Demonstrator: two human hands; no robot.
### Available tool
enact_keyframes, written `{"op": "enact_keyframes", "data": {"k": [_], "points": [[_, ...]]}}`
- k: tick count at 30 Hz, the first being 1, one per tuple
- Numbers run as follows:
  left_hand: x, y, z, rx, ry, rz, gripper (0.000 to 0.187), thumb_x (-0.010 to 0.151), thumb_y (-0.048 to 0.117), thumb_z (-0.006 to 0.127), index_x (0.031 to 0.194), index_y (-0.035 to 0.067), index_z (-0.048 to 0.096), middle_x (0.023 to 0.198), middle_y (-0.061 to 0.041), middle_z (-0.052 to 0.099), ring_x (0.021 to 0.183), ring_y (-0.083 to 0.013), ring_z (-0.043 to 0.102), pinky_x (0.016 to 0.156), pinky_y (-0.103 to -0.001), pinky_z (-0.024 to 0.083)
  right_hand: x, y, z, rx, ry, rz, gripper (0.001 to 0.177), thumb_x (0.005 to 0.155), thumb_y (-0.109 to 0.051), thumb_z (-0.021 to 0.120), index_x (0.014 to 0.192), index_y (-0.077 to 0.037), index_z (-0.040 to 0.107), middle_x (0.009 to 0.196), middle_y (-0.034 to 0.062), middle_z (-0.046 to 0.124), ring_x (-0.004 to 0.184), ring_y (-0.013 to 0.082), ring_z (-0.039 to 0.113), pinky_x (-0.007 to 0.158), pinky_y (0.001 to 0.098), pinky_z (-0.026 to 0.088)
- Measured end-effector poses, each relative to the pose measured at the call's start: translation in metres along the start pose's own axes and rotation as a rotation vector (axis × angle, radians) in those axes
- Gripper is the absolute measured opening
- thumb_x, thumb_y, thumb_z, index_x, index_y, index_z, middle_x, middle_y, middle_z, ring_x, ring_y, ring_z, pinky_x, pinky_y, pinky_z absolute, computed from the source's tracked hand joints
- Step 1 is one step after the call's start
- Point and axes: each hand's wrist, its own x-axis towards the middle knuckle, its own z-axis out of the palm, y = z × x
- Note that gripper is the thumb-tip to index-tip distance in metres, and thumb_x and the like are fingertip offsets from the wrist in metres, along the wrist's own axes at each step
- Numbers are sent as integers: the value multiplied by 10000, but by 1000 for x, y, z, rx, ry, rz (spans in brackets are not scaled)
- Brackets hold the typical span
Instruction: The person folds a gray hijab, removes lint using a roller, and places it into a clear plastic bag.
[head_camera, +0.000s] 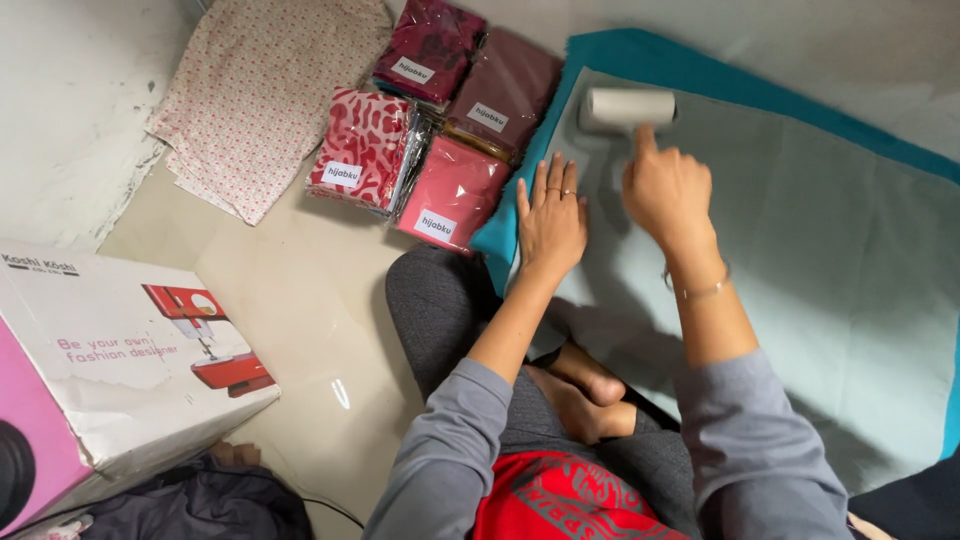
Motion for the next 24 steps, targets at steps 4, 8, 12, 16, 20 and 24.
{"op": "enact_keyframes", "data": {"k": [4,8,12,16,20,24], "points": [[-1,1,-4,38,-2,-1,542,1051,310,482,1548,106,414,1686,-101,309,1579,-283,248,1274,-579,91,-93,-16,-45,-15,-137,37,469,984,-340,489,1406,-136,506,842,259,746,826,484,763,702,580,585],[-4,4,-14,26,3,12,502,1068,275,458,1555,157,424,1681,-110,317,1570,-310,271,1262,-596,77,-139,-12,-61,-23,-314,141,524,996,-330,421,1483,-137,434,844,251,763,830,483,771,728,588,584],[-2,1,-9,36,25,27,533,1047,405,509,1542,213,457,1674,-115,331,1565,-315,282,1247,-617,66,-94,38,-15,-85,-144,173,486,1002,-326,438,1442,-138,515,832,241,763,804,463,777,669,560,588],[-1,0,-7,69,60,46,579,1011,466,547,1532,223,478,1658,-125,361,1550,-315,315,1238,-631,88,-43,74,7,-75,17,184,488,1020,-268,483,1451,-49,551,831,277,751,772,480,766,627,557,580],[1,-1,-13,100,8,32,589,985,498,561,1520,266,479,1648,-108,377,1536,-292,334,1221,-643,135,-80,71,0,-54,-86,228,511,1008,-325,459,1465,-109,532,852,264,760,831,482,770,675,575,581],[0,1,-22,132,-52,14,603,982,528,552,1525,278,474,1654,-96,366,1531,-283,324,1210,-646,150,-169,31,-54,1,-314,286,530,978,-333,422,1475,-156,467,825,254,762,854,482,773,728,579,586]]}}
